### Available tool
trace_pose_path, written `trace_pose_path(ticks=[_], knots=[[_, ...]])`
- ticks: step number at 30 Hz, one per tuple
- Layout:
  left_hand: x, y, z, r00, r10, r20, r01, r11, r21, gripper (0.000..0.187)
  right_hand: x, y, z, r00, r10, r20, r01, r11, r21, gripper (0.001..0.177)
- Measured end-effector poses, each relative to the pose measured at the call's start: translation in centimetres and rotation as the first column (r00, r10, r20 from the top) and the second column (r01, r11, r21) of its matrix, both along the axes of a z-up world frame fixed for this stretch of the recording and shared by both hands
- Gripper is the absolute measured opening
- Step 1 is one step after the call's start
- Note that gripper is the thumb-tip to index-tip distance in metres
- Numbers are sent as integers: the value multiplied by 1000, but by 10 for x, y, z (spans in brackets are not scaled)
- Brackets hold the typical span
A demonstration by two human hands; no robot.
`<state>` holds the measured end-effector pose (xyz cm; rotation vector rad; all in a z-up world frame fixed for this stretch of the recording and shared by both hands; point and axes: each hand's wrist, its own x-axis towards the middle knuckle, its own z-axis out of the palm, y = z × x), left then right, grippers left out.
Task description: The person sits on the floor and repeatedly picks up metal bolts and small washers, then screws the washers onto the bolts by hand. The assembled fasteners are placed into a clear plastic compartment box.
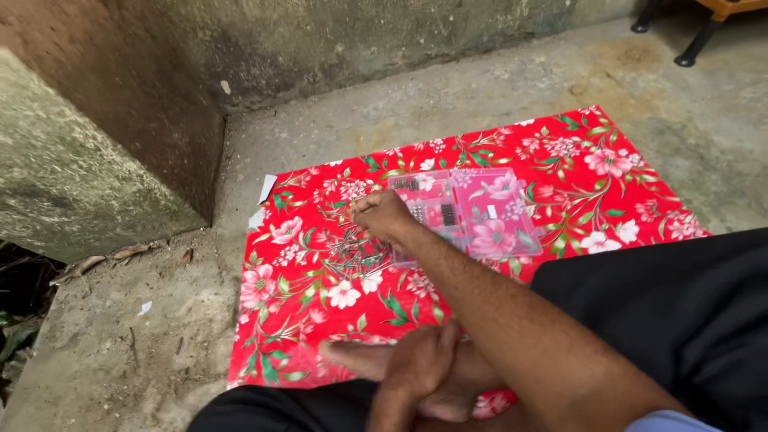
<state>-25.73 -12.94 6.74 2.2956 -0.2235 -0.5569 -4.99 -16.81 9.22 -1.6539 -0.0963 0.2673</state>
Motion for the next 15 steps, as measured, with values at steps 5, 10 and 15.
trace_pose_path(ticks=[5, 10, 15], knots=[[2, -20, -17, 963, -100, -250, 166, 952, 256, 59, -3, -15, -6, 999, 24, -30, -26, 998, -51, 10], [40, -52, -28, 948, -141, -284, 228, 927, 299, 49, 22, -49, 6, 905, 191, 381, -86, 958, -274, 8], [103, -75, -30, 914, -232, -332, 346, 874, 341, 39, 35, -108, 22, 834, 181, 522, 2, 944, -331, 6]])
